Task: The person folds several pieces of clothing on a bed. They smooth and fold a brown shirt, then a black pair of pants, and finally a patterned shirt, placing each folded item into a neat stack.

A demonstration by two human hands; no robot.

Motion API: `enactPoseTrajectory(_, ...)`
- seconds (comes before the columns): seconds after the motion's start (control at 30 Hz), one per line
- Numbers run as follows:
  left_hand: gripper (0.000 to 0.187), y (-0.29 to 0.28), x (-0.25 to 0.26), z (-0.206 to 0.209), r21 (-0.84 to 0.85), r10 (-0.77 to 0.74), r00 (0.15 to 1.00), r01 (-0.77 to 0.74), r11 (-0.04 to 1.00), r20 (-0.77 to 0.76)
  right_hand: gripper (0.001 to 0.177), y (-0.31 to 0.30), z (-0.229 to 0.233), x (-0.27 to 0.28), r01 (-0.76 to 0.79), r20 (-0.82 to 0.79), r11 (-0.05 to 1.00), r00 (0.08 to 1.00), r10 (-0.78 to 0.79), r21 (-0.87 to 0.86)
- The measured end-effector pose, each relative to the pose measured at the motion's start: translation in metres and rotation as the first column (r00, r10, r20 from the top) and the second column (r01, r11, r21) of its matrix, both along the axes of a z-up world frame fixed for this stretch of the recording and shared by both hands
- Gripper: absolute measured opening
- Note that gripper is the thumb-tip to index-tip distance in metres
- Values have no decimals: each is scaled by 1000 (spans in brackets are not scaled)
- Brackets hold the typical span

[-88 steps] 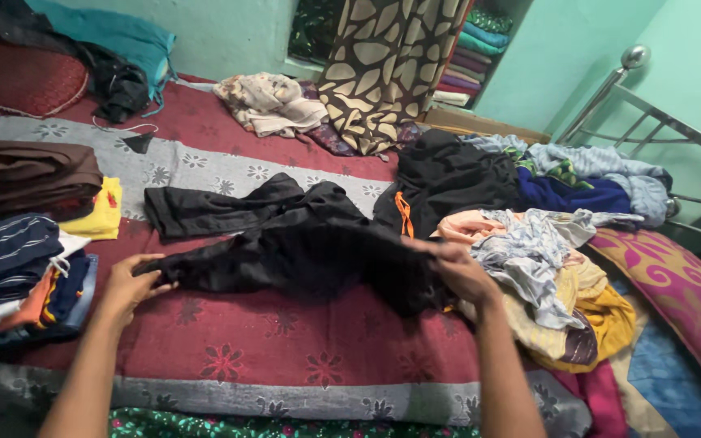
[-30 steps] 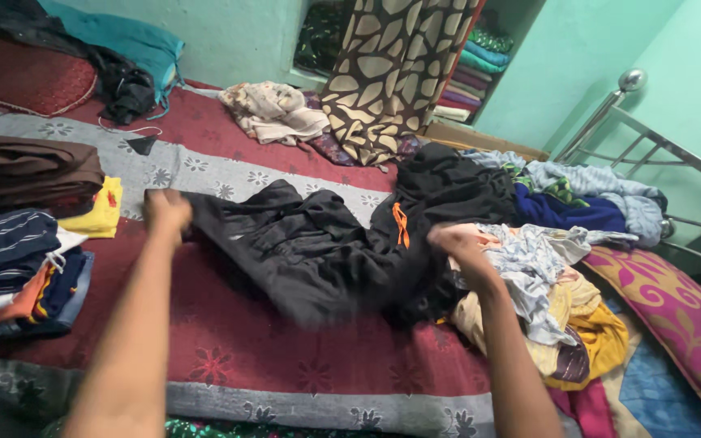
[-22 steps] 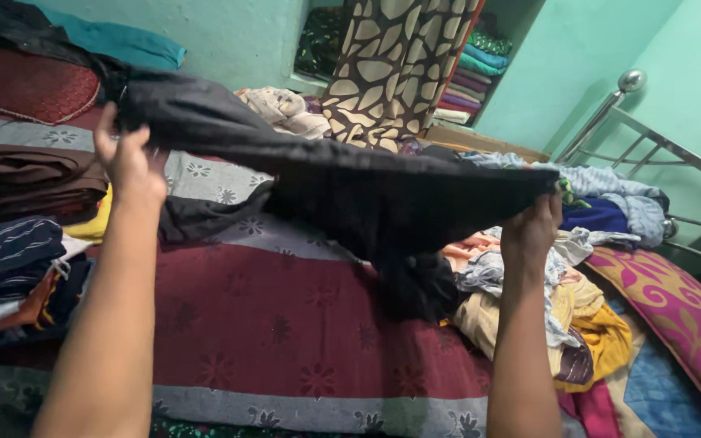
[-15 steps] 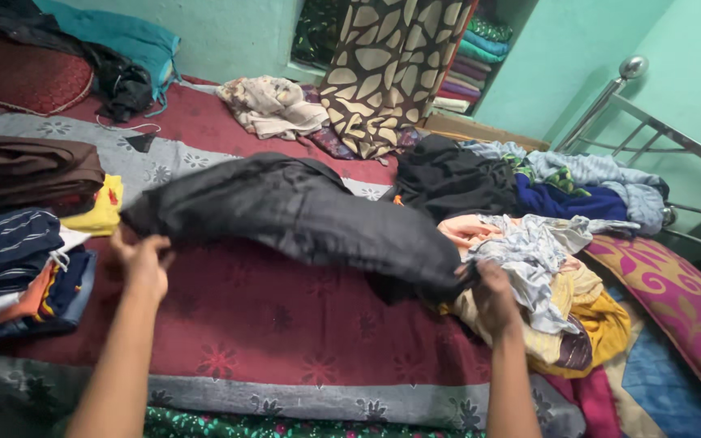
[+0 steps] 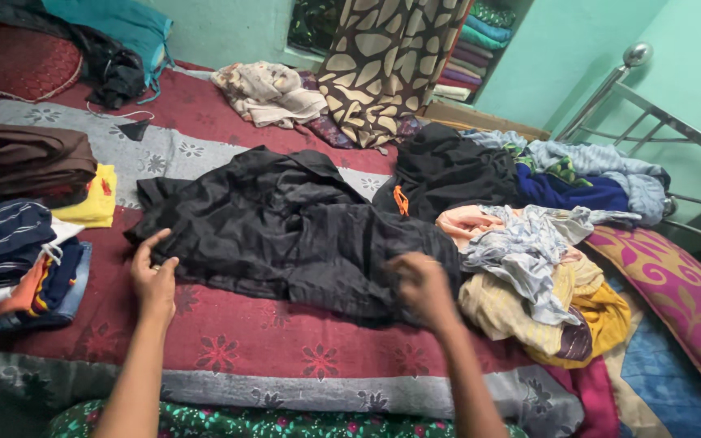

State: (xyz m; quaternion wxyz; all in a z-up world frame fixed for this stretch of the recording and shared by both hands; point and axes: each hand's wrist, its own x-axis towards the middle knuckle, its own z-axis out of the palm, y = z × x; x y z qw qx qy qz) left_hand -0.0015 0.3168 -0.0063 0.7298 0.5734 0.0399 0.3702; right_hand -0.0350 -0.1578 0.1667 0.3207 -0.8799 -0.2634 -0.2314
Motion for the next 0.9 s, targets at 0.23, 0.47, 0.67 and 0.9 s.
enactPoseTrajectory(0.23,78,14,-2,-18,-280,-89,995,98,955,44,25,136,-61,-8,-212,40,964,974,221,-160)
enactPoseTrajectory(0.47,68,3,-10,-5,-267,-45,999,50,962,24,23,107,-65,48,-148,-257,893,926,275,425)
enactPoseTrajectory(0.67,59,1,-20,12,-36,93,995,-94,995,-23,21,98,-26,55,-149,-270,922,928,255,358)
enactPoseTrajectory(0.9,53,2,-58,76,809,691,721,-432,399,45,18,104,-32,31,-154,-91,890,973,212,429)
